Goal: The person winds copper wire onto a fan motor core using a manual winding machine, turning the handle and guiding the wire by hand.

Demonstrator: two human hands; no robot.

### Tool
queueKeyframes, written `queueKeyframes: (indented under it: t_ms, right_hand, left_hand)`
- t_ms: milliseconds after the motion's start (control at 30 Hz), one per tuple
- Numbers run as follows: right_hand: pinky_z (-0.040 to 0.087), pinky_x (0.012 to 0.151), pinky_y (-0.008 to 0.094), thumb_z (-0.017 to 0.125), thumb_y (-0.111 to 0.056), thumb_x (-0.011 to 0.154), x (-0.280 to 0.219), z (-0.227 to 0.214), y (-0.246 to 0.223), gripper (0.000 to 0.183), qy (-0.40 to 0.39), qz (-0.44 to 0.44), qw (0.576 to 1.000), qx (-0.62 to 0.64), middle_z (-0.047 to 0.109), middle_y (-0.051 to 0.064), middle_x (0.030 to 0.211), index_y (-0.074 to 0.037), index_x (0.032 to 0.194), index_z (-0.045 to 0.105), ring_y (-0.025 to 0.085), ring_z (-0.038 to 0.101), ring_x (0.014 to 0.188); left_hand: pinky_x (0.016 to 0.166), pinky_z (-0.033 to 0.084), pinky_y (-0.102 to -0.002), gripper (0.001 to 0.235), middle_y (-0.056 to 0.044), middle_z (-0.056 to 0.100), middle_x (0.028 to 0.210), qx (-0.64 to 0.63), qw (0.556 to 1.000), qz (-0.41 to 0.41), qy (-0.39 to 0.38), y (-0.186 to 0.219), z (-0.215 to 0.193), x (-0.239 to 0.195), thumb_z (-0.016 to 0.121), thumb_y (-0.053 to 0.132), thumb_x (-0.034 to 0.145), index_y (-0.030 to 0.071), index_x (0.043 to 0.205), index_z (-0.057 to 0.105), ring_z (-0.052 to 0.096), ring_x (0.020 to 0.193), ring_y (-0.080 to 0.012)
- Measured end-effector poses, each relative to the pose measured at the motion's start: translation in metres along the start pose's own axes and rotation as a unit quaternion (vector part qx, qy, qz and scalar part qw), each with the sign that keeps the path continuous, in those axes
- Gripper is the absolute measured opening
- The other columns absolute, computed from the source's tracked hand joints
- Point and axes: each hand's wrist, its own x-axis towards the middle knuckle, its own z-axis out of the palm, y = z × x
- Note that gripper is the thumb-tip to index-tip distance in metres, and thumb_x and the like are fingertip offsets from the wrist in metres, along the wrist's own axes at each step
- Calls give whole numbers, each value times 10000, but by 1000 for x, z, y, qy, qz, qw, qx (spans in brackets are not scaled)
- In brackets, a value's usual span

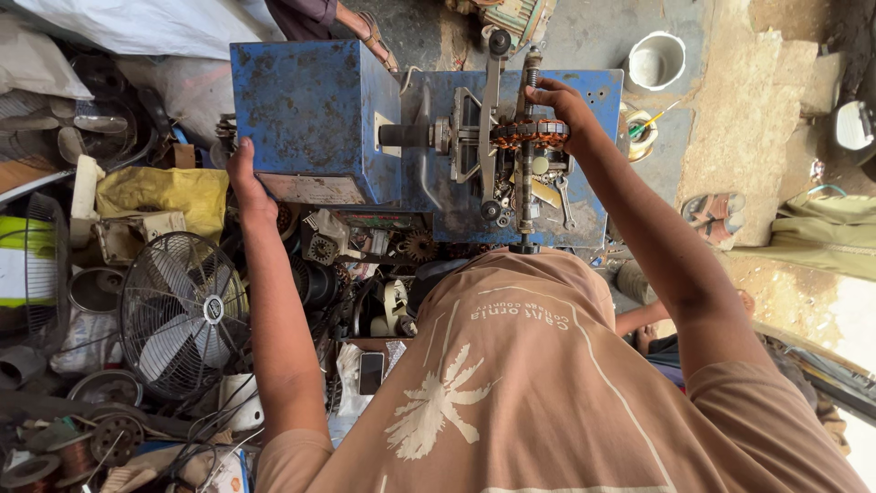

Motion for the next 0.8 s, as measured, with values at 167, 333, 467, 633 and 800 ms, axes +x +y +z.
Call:
queueKeyframes:
  t_ms: [167, 333, 467, 633, 800]
  right_hand:
    - [643, 768, 381, 802, -257, 902, -2, 0, 0, 642, 4, 2, 1000, -15, 688, 134, 1181, -26, 1444, 547, 254, 746, 911]
    - [640, 780, 396, 805, -270, 887, 2, -2, 1, 654, 13, 13, 1000, -16, 688, 121, 1201, -42, 1442, 543, 262, 749, 937]
    - [641, 814, 407, 812, -286, 872, 4, -3, 2, 686, 21, 12, 999, -27, 689, 126, 1227, -44, 1450, 532, 272, 748, 998]
    - [634, 819, 415, 818, -300, 864, 5, -5, 3, 724, 20, 10, 999, -33, 683, 141, 1236, -39, 1467, 515, 283, 737, 1018]
    - [633, 817, 416, 818, -297, 865, 7, -6, 4, 745, 18, 9, 999, -32, 680, 152, 1248, -28, 1483, 500, 288, 737, 1015]
  left_hand:
    - [1218, 231, -535, 1033, -135, 421, 1595, -14, 1000, 18, -17, -4, 0, 4, 781, 700, 734, 70, 1502, 497, 349, 1486, -301]
    - [1214, 231, -522, 974, -118, 446, 1571, -10, 1000, 22, -17, -3, 0, 2, 773, 689, 750, 81, 1471, 530, 366, 1471, -281]
    - [1214, 248, -514, 919, -112, 497, 1526, -16, 999, 28, -21, -1, 0, 2, 774, 678, 762, 75, 1428, 576, 406, 1443, -276]
    - [1224, 254, -521, 903, -118, 506, 1506, -25, 999, 32, -25, -2, 0, 1, 783, 674, 764, 70, 1405, 582, 412, 1438, -286]
    - [1219, 198, -548, 979, -112, 409, 1559, -7, 1000, 10, -8, -7, -2, 6, 772, 697, 735, 106, 1463, 488, 319, 1488, -287]
